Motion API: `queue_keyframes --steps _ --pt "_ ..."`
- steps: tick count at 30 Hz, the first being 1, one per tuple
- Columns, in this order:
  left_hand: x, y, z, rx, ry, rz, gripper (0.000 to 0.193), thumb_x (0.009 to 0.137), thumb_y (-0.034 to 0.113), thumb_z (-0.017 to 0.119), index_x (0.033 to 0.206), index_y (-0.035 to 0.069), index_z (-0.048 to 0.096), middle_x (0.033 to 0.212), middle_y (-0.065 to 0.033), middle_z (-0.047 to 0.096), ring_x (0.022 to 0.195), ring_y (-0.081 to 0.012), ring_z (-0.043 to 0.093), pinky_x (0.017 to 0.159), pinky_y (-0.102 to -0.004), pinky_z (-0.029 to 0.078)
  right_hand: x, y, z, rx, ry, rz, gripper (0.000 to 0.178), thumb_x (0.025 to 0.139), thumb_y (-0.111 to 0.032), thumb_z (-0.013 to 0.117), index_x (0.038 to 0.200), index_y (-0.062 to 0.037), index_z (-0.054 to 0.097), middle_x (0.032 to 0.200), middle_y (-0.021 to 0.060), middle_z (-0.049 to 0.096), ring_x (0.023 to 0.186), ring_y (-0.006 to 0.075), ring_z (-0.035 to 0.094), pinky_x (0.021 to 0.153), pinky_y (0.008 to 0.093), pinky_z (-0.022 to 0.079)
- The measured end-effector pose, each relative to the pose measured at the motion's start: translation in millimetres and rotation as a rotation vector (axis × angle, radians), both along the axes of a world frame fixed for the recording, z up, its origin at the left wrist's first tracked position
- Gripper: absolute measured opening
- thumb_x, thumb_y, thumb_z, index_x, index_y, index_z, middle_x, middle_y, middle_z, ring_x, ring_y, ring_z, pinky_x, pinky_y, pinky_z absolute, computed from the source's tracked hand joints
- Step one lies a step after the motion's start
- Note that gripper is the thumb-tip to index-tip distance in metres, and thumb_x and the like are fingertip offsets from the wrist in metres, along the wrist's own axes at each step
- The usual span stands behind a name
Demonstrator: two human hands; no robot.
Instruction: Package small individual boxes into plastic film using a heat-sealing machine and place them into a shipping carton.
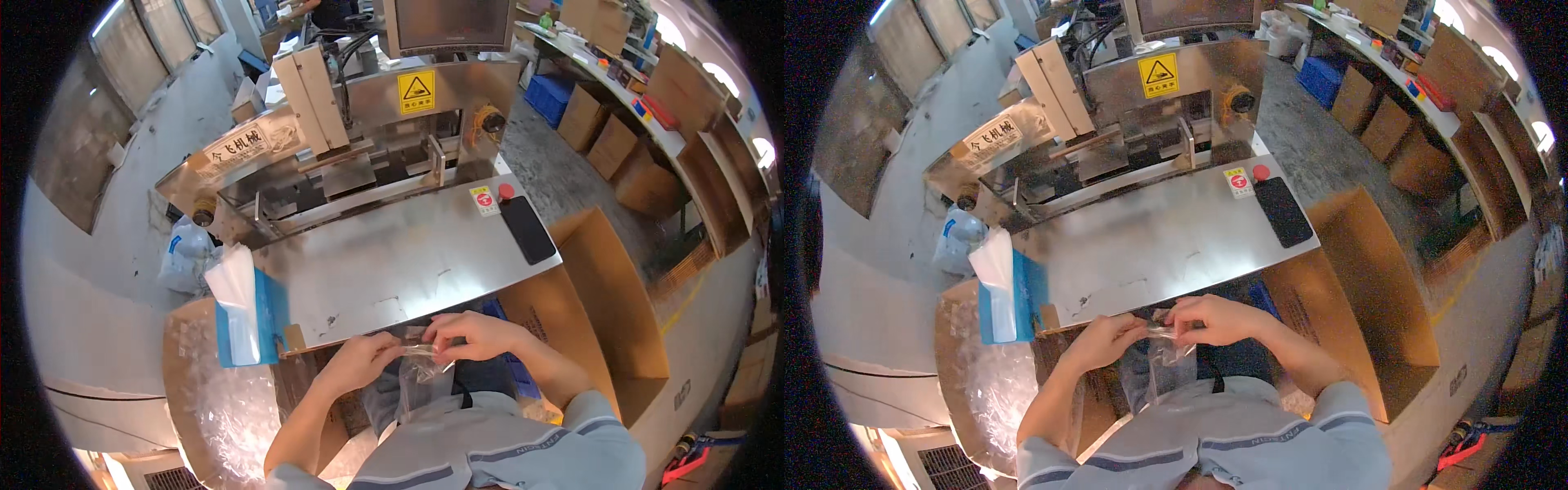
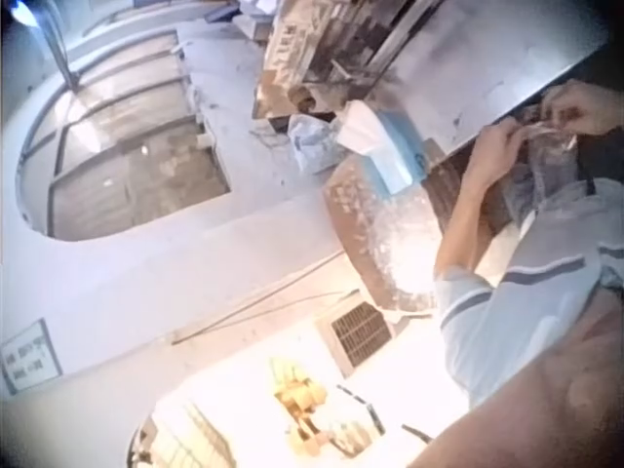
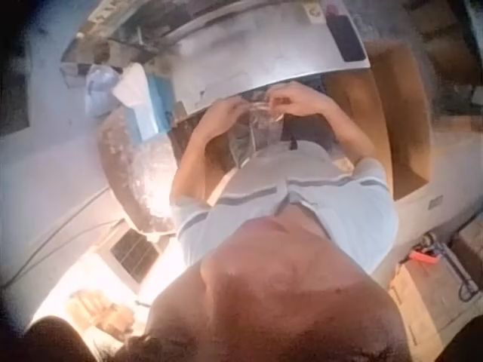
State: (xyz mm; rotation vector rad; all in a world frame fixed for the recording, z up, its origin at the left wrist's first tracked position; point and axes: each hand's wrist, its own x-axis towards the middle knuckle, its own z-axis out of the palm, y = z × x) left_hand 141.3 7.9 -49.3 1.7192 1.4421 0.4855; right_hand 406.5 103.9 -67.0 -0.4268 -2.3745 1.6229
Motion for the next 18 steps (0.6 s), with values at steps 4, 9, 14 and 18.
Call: queue_keyframes --steps 4,9,14,18 --pt "-17 10 10 0.071 0.066 -0.016 0.02 0.097 0.024 0.062 0.103 0.005 0.068 0.087 -0.0228 0.067 0.081 -0.0417 0.065 0.072 -0.0435 0.051 -9 25 9 0.06 -0.21 -0.015 0.011 0.087 -0.014 0.072 0.093 -0.0044 0.072 0.103 0.0116 0.071 0.099 0.0287 0.066 0.097 0.0402 0.048" --pt "-43 28 19 0.014 0.007 -0.02 0.019 0.097 0.023 0.062 0.099 0.005 0.067 0.081 -0.0211 0.066 0.076 -0.0392 0.065 0.07 -0.042 0.051 -13 63 0 0.256 0.128 0.094 0.013 0.086 -0.02 0.073 0.085 -0.0068 0.074 0.09 0.0102 0.07 0.101 0.0296 0.062 0.09 0.041 0.049" --pt "-75 90 15 -0.039 -0.052 0.014 0.022 0.097 0.023 0.064 0.094 0.002 0.069 0.075 -0.0116 0.068 0.068 -0.0185 0.063 0.066 -0.0357 0.05 -40 122 -7 0.251 -0.025 -0.138 0.023 0.086 -0.024 0.072 0.086 -0.0004 0.072 0.087 0.0187 0.07 0.086 0.0354 0.066 0.081 0.0423 0.051" --pt "-123 170 -15 -0.104 -0.178 0.109 0.03 0.097 0.032 0.067 0.09 0.003 0.072 0.077 -0.0009 0.068 0.073 -0.0094 0.061 0.068 -0.0291 0.049 -86 188 -20 0.198 -0.138 -0.249 0.025 0.091 -0.027 0.064 0.093 -0.0036 0.073 0.088 0.0185 0.071 0.083 0.0337 0.068 0.077 0.0416 0.053"
